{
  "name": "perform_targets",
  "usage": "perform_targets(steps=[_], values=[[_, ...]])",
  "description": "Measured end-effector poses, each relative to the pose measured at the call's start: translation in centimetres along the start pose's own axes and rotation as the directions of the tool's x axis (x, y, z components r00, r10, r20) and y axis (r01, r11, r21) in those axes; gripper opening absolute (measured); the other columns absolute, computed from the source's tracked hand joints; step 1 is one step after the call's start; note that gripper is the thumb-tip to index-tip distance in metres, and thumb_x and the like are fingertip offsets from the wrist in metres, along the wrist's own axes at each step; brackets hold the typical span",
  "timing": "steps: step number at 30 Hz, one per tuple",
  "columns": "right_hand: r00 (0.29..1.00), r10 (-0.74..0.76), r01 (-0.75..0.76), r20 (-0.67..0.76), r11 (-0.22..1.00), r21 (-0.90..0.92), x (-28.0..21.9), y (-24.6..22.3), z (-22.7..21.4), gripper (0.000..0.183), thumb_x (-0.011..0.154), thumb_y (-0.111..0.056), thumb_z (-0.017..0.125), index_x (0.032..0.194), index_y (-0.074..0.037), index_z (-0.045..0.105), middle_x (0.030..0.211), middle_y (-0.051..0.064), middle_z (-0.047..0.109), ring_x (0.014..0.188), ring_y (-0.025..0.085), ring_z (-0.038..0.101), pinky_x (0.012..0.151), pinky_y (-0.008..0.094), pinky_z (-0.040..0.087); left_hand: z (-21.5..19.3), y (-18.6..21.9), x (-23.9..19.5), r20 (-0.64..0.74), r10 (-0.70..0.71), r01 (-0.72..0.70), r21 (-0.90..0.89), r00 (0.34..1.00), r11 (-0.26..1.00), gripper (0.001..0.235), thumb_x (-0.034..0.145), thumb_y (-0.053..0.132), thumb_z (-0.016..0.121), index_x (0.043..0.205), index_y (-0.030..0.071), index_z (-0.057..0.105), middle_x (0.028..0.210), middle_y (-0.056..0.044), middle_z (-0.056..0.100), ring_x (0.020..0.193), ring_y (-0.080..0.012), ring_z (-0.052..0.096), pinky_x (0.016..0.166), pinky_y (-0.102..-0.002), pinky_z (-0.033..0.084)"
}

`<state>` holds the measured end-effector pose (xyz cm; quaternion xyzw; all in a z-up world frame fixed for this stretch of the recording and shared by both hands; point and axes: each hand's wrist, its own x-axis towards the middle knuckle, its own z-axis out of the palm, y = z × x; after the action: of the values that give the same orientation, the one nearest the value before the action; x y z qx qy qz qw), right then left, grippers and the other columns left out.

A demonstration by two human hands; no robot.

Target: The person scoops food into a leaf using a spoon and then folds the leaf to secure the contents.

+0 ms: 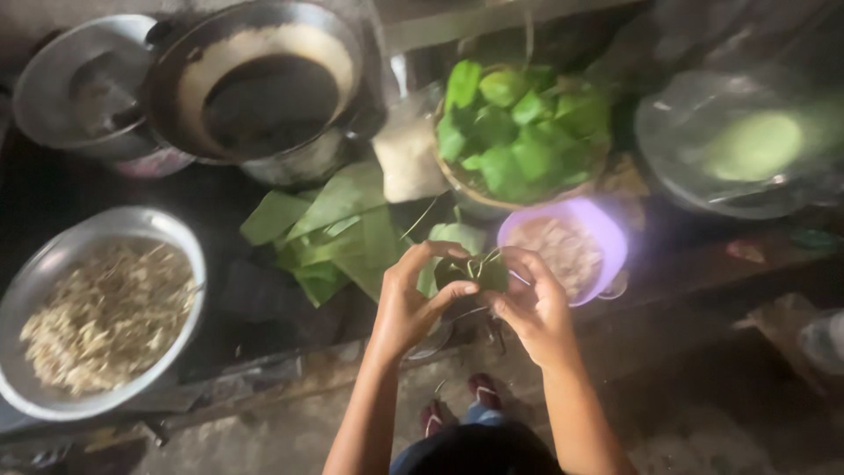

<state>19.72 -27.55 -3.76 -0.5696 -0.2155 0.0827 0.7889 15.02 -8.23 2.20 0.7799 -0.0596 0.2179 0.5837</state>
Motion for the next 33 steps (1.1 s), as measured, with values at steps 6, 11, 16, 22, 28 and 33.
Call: perform_targets(steps=[6, 11, 16, 22, 28, 33], values=[[0.996, -0.039, 0.006, -0.083, 0.928, -0.372, 5.2, -3.4, -4.8, 0.056, 0.085, 0.004, 0.074, 0.138, -0.001, 0.055, 0.127, 0.010, 0.068, 0.114, 0.016, 0.067, 0.098, 0.031, 0.055, 3.3, 1.5, 6.2, 0.064, 0.118, -0.125, 0.105, 0.991, 0.987, 0.046, 0.073, 0.009, 0.087, 0.116, 0.006, 0.071, 0.114, -0.009, 0.074, 0.108, -0.0240, 0.069, 0.092, -0.037, 0.055], [0.859, -0.500, 0.433, 0.109, 0.596, -0.676, 12.5, -5.8, -5.3, 0.062, 0.076, 0.007, 0.079, 0.133, -0.005, 0.057, 0.136, 0.012, 0.064, 0.126, 0.027, 0.062, 0.106, 0.039, 0.049, 4.7, 1.4, 12.5, -0.030, 0.045, -0.040, 0.168, 0.999, 0.985, 0.039, 0.076, 0.008, 0.083, 0.113, 0.011, 0.072, 0.107, -0.005, 0.075, 0.099, -0.0213, 0.074, 0.078, -0.034, 0.061], [0.775, -0.593, 0.540, 0.219, 0.441, -0.717, 16.2, -7.9, -4.1, 0.059, 0.077, 0.007, 0.083, 0.131, -0.006, 0.060, 0.130, 0.014, 0.063, 0.125, 0.031, 0.063, 0.105, 0.040, 0.052, 5.2, -0.2, 16.1, -0.139, 0.244, -0.175, 0.384, 0.960, 0.907, 0.038, 0.075, 0.005, 0.084, 0.111, 0.007, 0.071, 0.102, -0.008, 0.076, 0.094, -0.0253, 0.074, 0.083, -0.037, 0.057], [0.811, -0.565, 0.526, 0.149, 0.595, -0.608, 15.9, -8.5, -6.9, 0.060, 0.087, 0.005, 0.077, 0.141, -0.006, 0.054, 0.144, 0.014, 0.053, 0.131, 0.029, 0.060, 0.098, 0.032, 0.061, 5.4, -2.1, 18.6, -0.234, 0.246, -0.093, 0.517, 0.941, 0.851, 0.031, 0.076, 0.010, 0.084, 0.104, 0.010, 0.070, 0.096, -0.006, 0.078, 0.089, -0.0240, 0.075, 0.079, -0.038, 0.057], [0.854, -0.518, 0.434, 0.044, 0.662, -0.612, 14.7, -7.2, -10.6, 0.056, 0.091, 0.004, 0.074, 0.142, -0.005, 0.054, 0.149, 0.015, 0.046, 0.130, 0.027, 0.059, 0.099, 0.033, 0.059, 6.5, -2.6, 19.5, -0.149, 0.062, 0.049, 0.640, 0.987, 0.767, 0.029, 0.077, 0.015, 0.084, 0.104, 0.014, 0.074, 0.089, -0.010, 0.077, 0.084, -0.0296, 0.073, 0.078, -0.042, 0.055], [0.860, -0.511, 0.415, -0.012, 0.712, -0.566, 14.3, -6.5, -13.0, 0.057, 0.090, 0.006, 0.074, 0.142, -0.005, 0.053, 0.150, 0.015, 0.044, 0.129, 0.025, 0.058, 0.105, 0.034, 0.057, 5.8, -2.6, 19.4, -0.061, 0.120, -0.071, 0.519, 0.991, 0.852, 0.041, 0.072, 0.011, 0.086, 0.110, 0.008, 0.070, 0.095, -0.010, 0.077, 0.090, -0.0268, 0.074, 0.080, -0.039, 0.056]])
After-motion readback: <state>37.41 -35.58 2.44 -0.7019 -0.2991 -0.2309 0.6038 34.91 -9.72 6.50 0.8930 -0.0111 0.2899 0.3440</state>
